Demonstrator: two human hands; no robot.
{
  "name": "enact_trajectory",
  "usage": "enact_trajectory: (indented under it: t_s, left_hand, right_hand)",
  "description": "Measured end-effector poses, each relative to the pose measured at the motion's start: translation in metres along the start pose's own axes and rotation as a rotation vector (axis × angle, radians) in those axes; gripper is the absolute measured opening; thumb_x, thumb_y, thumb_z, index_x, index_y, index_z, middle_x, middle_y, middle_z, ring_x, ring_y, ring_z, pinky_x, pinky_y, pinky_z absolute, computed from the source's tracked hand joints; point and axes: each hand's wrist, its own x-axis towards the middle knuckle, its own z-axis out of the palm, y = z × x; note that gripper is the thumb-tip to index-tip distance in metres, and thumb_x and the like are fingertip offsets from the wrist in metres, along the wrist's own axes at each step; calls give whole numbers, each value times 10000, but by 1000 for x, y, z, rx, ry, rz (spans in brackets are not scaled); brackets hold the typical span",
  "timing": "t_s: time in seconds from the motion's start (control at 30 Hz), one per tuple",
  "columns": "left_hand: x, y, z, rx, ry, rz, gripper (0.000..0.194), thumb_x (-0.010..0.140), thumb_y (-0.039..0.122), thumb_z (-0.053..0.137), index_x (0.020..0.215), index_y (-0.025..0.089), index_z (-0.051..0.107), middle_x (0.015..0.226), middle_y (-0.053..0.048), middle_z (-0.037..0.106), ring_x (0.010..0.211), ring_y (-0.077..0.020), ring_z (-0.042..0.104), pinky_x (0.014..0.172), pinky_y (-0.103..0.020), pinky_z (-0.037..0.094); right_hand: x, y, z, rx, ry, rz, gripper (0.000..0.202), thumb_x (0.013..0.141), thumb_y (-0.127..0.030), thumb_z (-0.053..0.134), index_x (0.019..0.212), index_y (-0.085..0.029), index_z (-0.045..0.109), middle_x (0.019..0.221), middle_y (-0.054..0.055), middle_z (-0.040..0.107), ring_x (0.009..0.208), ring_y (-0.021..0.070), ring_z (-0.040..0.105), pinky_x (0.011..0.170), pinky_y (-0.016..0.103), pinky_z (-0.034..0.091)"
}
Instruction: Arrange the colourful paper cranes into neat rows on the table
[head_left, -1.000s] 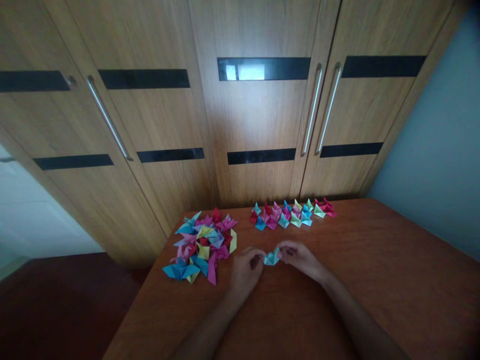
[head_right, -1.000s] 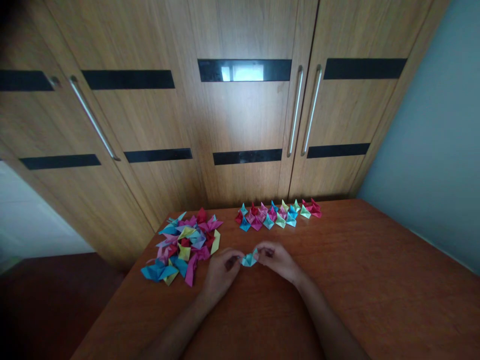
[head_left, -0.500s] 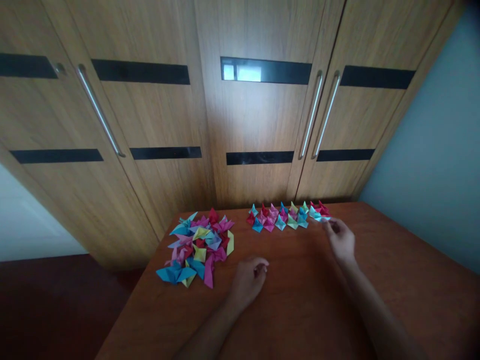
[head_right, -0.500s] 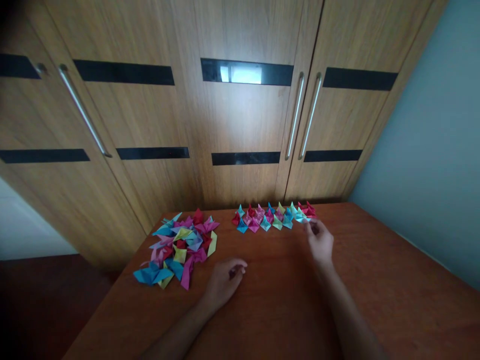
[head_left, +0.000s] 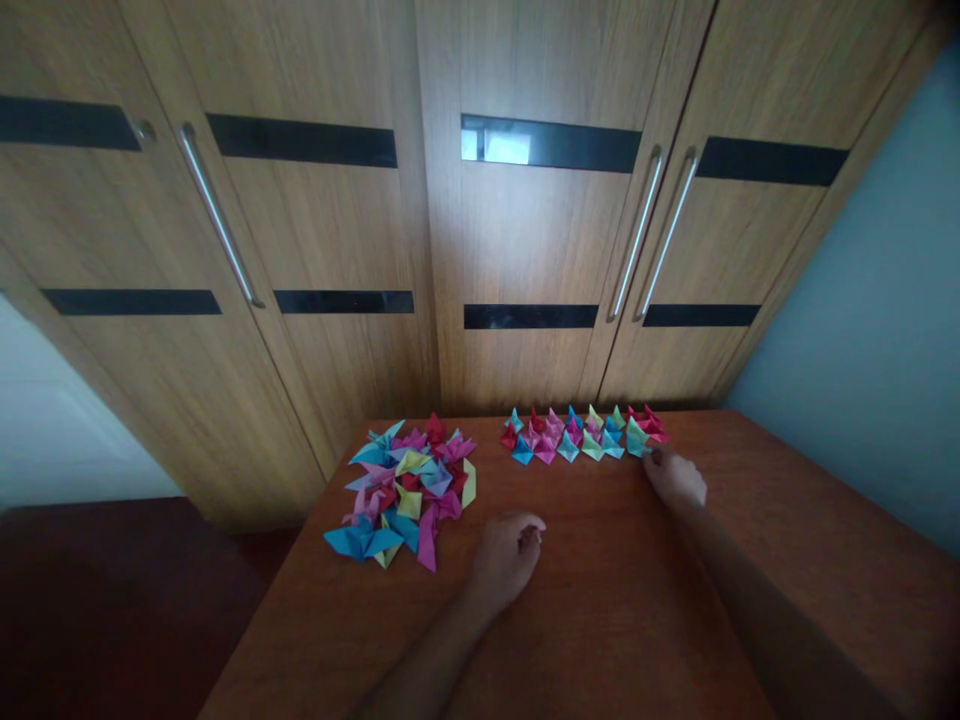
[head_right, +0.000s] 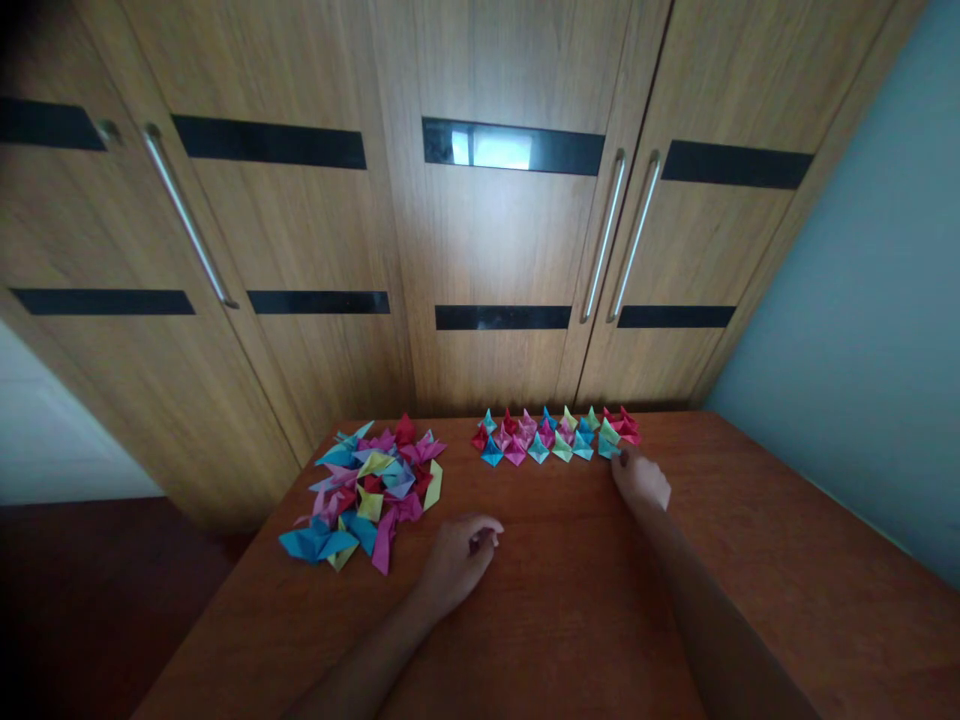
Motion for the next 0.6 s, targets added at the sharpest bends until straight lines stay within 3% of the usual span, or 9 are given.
enact_trajectory:
  t_s: [0.6]
  left_hand:
    - [-1,-2,2,-2,13,31,250,796,138,446,907,192,663,839,-24,678,728,-143,611,700,-246,450]
  right_hand:
    - [0,-18,-2,1,-64,44,455,849,-501,393,1159,-240,600,1062,165,642,971,322,611,743,407,470]
